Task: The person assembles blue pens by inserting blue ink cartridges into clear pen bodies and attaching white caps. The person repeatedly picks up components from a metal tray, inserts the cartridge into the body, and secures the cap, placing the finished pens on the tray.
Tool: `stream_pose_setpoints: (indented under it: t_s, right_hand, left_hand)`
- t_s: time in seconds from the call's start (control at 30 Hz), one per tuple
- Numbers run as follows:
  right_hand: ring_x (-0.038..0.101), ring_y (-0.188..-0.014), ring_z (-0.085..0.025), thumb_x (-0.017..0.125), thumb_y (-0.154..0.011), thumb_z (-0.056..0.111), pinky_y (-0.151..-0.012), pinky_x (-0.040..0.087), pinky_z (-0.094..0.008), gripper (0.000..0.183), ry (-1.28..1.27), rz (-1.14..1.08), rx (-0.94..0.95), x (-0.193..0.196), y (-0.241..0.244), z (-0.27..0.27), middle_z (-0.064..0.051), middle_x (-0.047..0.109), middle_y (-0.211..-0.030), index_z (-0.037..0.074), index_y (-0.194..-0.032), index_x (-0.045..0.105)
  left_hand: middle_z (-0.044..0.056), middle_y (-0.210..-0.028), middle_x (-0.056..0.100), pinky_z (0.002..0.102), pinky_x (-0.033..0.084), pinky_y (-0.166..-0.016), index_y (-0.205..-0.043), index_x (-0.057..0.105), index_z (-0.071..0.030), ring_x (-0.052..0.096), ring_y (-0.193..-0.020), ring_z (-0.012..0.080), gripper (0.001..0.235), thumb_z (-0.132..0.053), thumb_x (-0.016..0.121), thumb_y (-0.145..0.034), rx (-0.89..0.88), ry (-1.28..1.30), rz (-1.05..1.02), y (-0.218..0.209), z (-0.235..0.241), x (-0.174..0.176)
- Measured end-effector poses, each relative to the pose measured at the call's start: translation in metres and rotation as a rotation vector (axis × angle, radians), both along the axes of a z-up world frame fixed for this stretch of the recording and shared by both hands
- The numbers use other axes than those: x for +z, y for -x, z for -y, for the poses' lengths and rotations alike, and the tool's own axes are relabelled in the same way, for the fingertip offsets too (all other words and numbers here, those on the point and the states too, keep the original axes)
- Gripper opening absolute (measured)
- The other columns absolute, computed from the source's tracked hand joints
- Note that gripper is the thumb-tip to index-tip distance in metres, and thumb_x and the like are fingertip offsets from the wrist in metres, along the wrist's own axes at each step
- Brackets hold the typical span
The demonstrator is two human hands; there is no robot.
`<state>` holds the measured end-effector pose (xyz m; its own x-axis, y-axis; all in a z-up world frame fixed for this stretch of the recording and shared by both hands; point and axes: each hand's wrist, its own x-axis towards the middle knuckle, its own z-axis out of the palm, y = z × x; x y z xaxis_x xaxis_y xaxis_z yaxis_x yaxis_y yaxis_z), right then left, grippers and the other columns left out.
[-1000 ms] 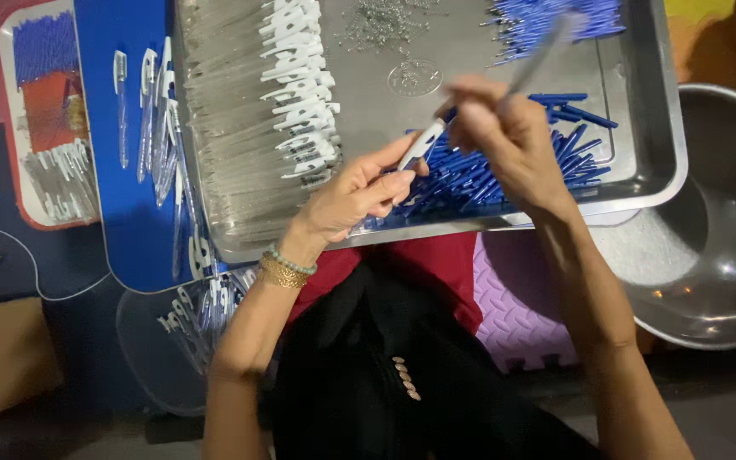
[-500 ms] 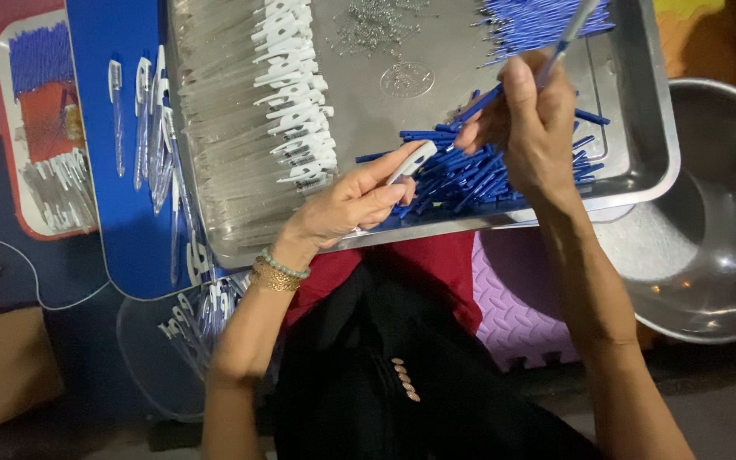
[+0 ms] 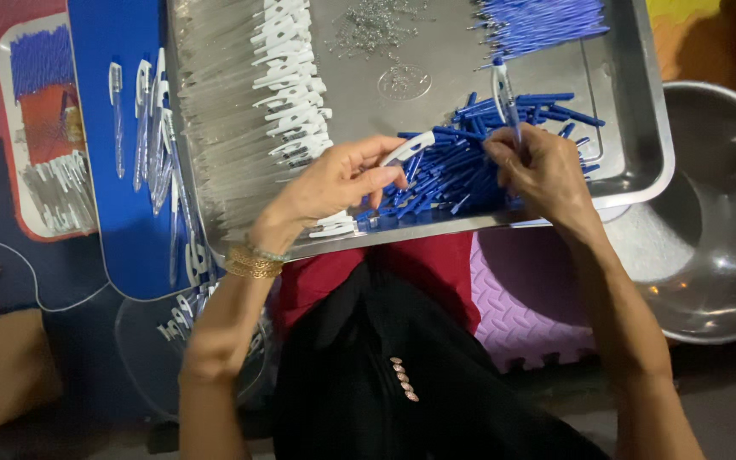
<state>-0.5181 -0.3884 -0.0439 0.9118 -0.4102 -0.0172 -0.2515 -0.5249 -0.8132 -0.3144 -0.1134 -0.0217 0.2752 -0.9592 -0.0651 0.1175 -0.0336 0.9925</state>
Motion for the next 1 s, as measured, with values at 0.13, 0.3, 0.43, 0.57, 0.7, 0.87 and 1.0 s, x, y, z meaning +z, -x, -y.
stream_pose_setpoints:
  t_s: [0.13, 0.3, 0.43, 0.57, 0.7, 0.87, 1.0]
  right_hand:
    - [0.071, -0.06, -0.027, 0.078, -0.115, 0.03, -0.073, 0.056, -0.037, 0.017, 0.049, -0.053, -0.07, -0.001, 0.008, 0.004, -0.004, 0.068, -0.062, 0.013, -0.116, 0.079]
    - [0.072, -0.087, -0.045, 0.081, -0.113, 0.036, -0.084, 0.054, -0.051, 0.022, 0.217, -0.027, -0.09, -0.015, 0.018, 0.013, -0.016, 0.073, -0.085, 0.015, -0.121, 0.082]
    - [0.062, -0.083, -0.033, 0.079, -0.118, 0.032, -0.081, 0.052, -0.045, 0.024, 0.133, 0.219, -0.165, -0.007, 0.011, 0.0, -0.014, 0.066, -0.093, 0.009, -0.112, 0.08]
    - [0.068, -0.058, -0.014, 0.053, -0.118, 0.048, -0.053, 0.058, -0.025, 0.045, -0.768, 0.301, -0.148, 0.019, -0.028, -0.036, -0.011, 0.068, -0.093, 0.006, -0.129, 0.065]
    - [0.085, -0.082, -0.027, 0.065, -0.109, 0.045, -0.07, 0.075, -0.039, 0.048, -1.107, 0.275, -0.191, 0.018, -0.059, -0.058, -0.017, 0.08, -0.103, -0.002, -0.117, 0.07]
    - [0.082, -0.081, -0.024, 0.071, -0.107, 0.038, -0.077, 0.072, -0.033, 0.038, -1.363, 0.187, -0.084, -0.01, -0.061, -0.04, -0.019, 0.08, -0.099, 0.001, -0.112, 0.077]
    - [0.082, -0.085, -0.024, 0.074, -0.105, 0.035, -0.075, 0.071, -0.028, 0.041, -1.396, 0.225, -0.027, -0.019, -0.057, -0.032, -0.021, 0.08, -0.105, -0.002, -0.122, 0.072]
  left_hand:
    - [0.016, -0.108, 0.083, 0.018, 0.053, -0.053, -0.154, 0.062, -0.005, 0.075, -0.072, 0.0129, 0.046, -0.022, 0.068, -0.111, -0.01, -0.019, 0.102, -0.004, 0.005, 0.005]
    - [0.015, -0.108, 0.084, 0.023, 0.06, -0.062, -0.151, 0.067, -0.006, 0.076, -0.074, 0.0141, 0.043, -0.017, 0.069, -0.109, -0.009, -0.022, 0.161, -0.009, 0.015, 0.021]
    - [0.016, -0.108, 0.085, 0.039, 0.064, -0.076, -0.143, 0.074, -0.01, 0.08, -0.086, 0.0267, 0.038, -0.016, 0.073, -0.105, -0.032, -0.094, 0.516, -0.013, 0.03, 0.066]
    - [0.008, -0.102, 0.086, 0.052, 0.064, -0.078, -0.131, 0.08, -0.027, 0.084, -0.088, 0.0366, 0.036, -0.021, 0.081, -0.096, -0.059, -0.343, 1.202, -0.002, 0.052, 0.091]
    - [0.002, -0.081, 0.079, 0.047, 0.064, -0.069, -0.102, 0.078, -0.027, 0.081, -0.078, 0.0334, 0.009, -0.021, 0.073, -0.097, -0.059, -0.234, 1.436, 0.002, 0.08, 0.069]
    - [-0.002, -0.089, 0.071, 0.034, 0.054, -0.052, -0.084, 0.074, -0.02, 0.07, -0.075, 0.0149, 0.025, -0.039, 0.079, -0.101, -0.201, -0.533, 1.961, 0.02, 0.105, 0.091]
    - [-0.003, -0.093, 0.074, 0.038, 0.055, -0.06, -0.086, 0.079, -0.027, 0.075, -0.085, 0.0201, 0.025, -0.045, 0.078, -0.103, -0.193, -0.508, 1.934, 0.011, 0.101, 0.1]
